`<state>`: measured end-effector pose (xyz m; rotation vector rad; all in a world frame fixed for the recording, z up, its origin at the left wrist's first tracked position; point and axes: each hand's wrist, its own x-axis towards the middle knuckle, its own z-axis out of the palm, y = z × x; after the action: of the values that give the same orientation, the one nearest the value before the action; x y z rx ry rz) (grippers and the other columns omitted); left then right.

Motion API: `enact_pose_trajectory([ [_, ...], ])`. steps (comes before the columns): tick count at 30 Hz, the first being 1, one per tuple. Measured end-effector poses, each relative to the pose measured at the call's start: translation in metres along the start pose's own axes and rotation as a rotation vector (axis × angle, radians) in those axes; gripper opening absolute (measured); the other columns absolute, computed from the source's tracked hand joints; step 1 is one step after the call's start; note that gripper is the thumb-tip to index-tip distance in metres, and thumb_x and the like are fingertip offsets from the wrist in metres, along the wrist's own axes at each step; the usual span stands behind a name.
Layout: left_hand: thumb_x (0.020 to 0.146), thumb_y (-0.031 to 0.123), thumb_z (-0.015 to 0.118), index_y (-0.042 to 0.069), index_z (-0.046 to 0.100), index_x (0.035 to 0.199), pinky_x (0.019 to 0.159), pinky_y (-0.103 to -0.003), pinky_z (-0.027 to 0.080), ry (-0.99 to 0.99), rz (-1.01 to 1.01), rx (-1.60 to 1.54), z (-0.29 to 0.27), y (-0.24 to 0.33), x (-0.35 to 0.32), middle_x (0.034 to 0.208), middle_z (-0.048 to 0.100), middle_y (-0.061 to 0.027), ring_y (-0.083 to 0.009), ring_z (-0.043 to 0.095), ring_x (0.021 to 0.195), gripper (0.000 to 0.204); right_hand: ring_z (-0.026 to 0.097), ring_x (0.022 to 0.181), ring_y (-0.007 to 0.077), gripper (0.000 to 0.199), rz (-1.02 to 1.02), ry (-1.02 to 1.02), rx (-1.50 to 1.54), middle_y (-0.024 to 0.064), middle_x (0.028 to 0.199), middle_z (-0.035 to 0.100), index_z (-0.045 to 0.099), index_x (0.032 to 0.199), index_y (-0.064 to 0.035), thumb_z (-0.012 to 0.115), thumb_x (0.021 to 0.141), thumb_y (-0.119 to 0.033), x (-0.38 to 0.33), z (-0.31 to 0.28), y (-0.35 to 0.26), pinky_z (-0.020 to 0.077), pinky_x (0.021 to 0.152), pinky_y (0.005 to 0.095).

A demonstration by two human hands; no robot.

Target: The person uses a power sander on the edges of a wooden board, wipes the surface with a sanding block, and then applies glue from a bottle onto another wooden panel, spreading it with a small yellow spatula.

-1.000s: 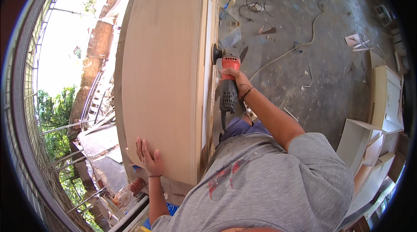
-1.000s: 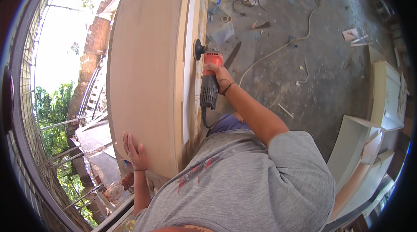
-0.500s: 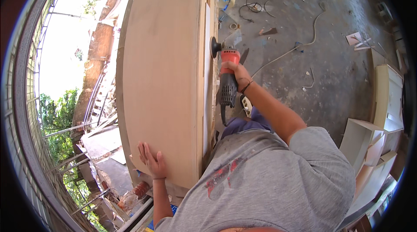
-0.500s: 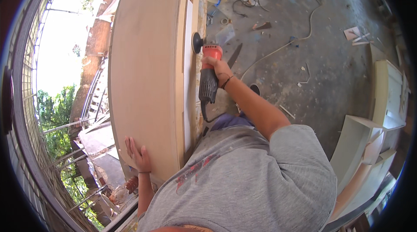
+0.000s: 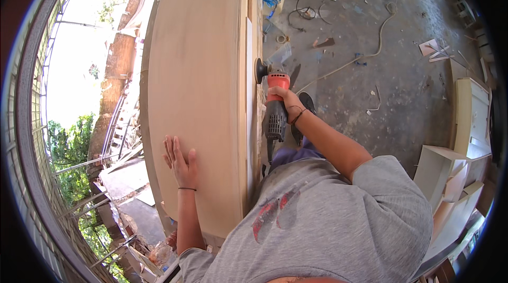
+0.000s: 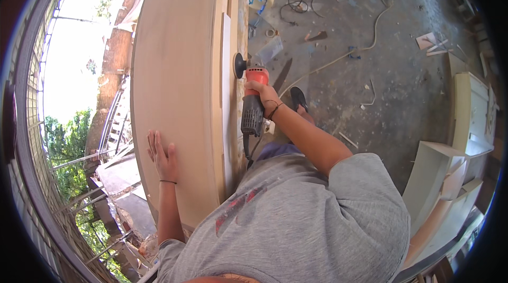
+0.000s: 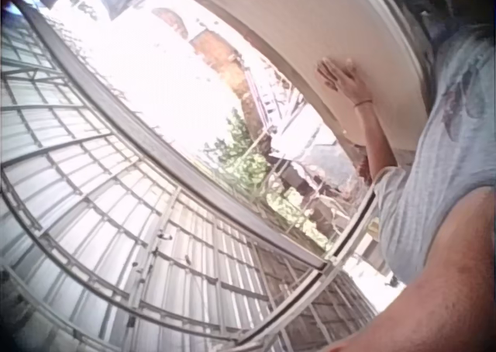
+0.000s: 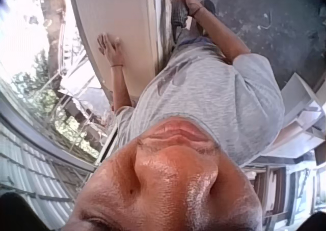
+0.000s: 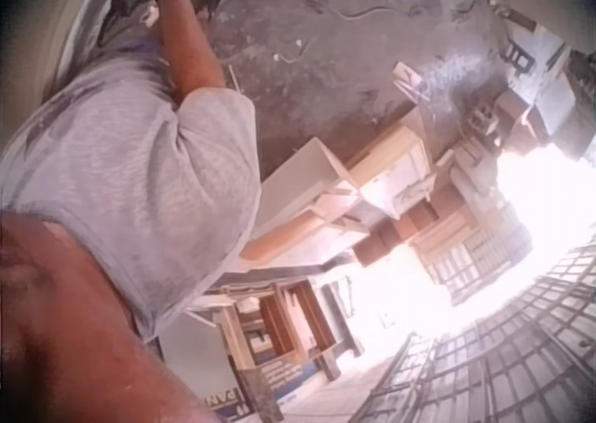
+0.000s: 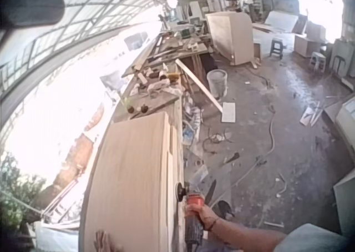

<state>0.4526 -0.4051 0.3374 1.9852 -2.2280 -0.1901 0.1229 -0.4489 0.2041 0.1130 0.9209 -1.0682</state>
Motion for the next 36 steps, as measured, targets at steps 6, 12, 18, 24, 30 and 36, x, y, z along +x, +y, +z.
enact_pose_trajectory([
  [6, 0.091, 0.04, 0.043, 0.01, 0.03, 0.14, 0.11, -0.051, 0.006, -0.003, -0.034, 0.021, 0.003, -0.001, 0.009, 0.149, 0.023, -0.0085, -0.0273, 0.014, 0.139, 0.059, 0.06, 0.061, 0.0202, 0.03, -0.011, -0.024, -0.042, 0.0089, 0.075, 0.06, 0.054, 0.091, -0.0036, 0.067, 0.073, -0.023, 0.013, -0.002, -0.014, 0.0519, 0.058, 0.0323],
  [12, 0.09, 0.042, 0.044, 0.01, 0.03, 0.14, 0.11, -0.051, 0.007, -0.002, -0.026, 0.009, 0.001, -0.001, 0.008, 0.149, 0.023, -0.0097, -0.0282, 0.015, 0.139, 0.06, 0.062, 0.065, 0.0213, 0.033, 0.03, 0.013, 0.009, 0.0098, 0.077, 0.059, 0.053, 0.092, -0.0024, 0.068, 0.071, -0.022, 0.022, 0.008, -0.042, 0.0522, 0.058, 0.032],
  [18, 0.089, 0.044, 0.044, 0.009, 0.031, 0.139, 0.11, -0.05, 0.007, -0.008, -0.028, -0.001, -0.002, 0.004, 0.008, 0.148, 0.023, -0.0113, -0.0293, 0.016, 0.139, 0.063, 0.059, 0.057, 0.0194, 0.026, -0.027, 0.038, -0.027, 0.0074, 0.072, 0.057, 0.056, 0.089, -0.004, 0.067, 0.072, -0.019, 0.032, 0.012, -0.061, 0.0502, 0.052, 0.0322],
  [24, 0.089, 0.044, 0.042, 0.007, 0.032, 0.139, 0.11, -0.05, 0.007, -0.006, -0.021, -0.016, -0.003, 0.006, 0.009, 0.148, 0.024, -0.0135, -0.0308, 0.016, 0.139, 0.063, 0.062, 0.069, 0.0231, 0.037, -0.004, 0.0, -0.031, 0.0105, 0.08, 0.058, 0.052, 0.095, -0.0022, 0.069, 0.07, -0.024, 0.05, 0.013, -0.083, 0.0531, 0.057, 0.0359],
  [30, 0.089, 0.042, 0.042, 0.005, 0.032, 0.138, 0.11, -0.051, 0.007, -0.016, -0.029, -0.008, -0.005, 0.005, 0.004, 0.147, 0.024, -0.015, -0.0319, 0.017, 0.138, 0.062, 0.059, 0.057, 0.0216, 0.029, -0.025, 0.037, -0.057, 0.0094, 0.072, 0.058, 0.055, 0.089, -0.0032, 0.067, 0.072, -0.022, 0.06, 0.023, -0.104, 0.0508, 0.053, 0.0336],
  [36, 0.088, 0.05, 0.042, 0.005, 0.033, 0.138, 0.11, -0.05, 0.006, -0.019, -0.046, -0.037, -0.004, 0.002, 0.002, 0.147, 0.024, -0.0166, -0.0333, 0.018, 0.138, 0.068, 0.062, 0.065, 0.0222, 0.036, -0.021, 0.018, -0.083, 0.0121, 0.077, 0.06, 0.053, 0.091, -0.002, 0.068, 0.071, -0.028, 0.081, 0.023, -0.129, 0.0521, 0.055, 0.0343],
])
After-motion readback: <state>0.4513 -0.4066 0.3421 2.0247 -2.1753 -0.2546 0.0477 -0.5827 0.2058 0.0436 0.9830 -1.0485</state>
